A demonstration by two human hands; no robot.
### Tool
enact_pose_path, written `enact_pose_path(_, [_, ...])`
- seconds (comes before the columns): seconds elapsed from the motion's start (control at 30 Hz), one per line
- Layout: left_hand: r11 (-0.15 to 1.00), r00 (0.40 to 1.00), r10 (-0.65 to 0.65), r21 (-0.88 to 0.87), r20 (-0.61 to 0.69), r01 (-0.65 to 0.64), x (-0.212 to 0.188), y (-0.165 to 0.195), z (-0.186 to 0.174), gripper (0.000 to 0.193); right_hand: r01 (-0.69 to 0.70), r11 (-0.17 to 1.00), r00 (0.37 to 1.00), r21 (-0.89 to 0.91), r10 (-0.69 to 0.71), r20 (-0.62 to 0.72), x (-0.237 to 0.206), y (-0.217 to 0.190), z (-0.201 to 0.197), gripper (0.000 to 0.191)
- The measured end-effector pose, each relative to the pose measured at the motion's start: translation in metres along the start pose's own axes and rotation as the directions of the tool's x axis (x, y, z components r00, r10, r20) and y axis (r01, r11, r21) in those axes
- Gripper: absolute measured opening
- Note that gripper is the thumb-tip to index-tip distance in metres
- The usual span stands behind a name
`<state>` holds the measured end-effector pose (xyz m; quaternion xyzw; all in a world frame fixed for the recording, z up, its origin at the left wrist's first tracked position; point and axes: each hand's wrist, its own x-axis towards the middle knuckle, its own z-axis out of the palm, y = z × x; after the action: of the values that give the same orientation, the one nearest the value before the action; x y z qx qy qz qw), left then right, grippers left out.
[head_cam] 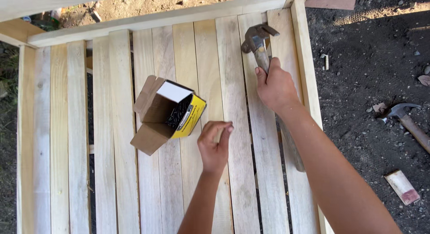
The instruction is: The person takes nails from a cardboard nail box and hammers them into the wooden slats of an outdoor frame structure, placing each nail on a slat and driving it in with a claw hammer, repeating this across different slats.
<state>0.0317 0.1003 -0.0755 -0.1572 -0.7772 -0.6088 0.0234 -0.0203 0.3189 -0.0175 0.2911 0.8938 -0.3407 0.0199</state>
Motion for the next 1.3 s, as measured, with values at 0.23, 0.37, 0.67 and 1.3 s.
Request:
enact_pose_path(0.23, [0.989,0.994,-0.007,0.149,-0.107,0.023,-0.068,0.017,-0.021,0.008,-0.007,1.0,0.999,0.015,0.007,0.042,-0.018,-0.027,-0.018,0.04])
enact_pose_path(0.37, [0.948,0.998,0.052,0.317,-0.045,-0.035,-0.068,0.001,-0.014,0.007,0.025,0.997,0.997,0.077,-0.031,0.071,-0.07,-0.034,-0.04,0.039])
enact_pose_path(0.67, [0.825,0.961,0.139,0.51,0.237,-0.245,-0.068,0.01,-0.014,0.034,-0.058,0.986,0.972,0.153,0.022,0.232,-0.108,-0.021,-0.047,0.037])
enact_pose_path(1.3, [0.977,0.987,0.083,0.185,0.135,-0.108,-0.058,0.014,-0.016,0.006,0.014,0.993,0.966,-0.115,0.017,0.257,-0.098,-0.005,-0.019,0.037])
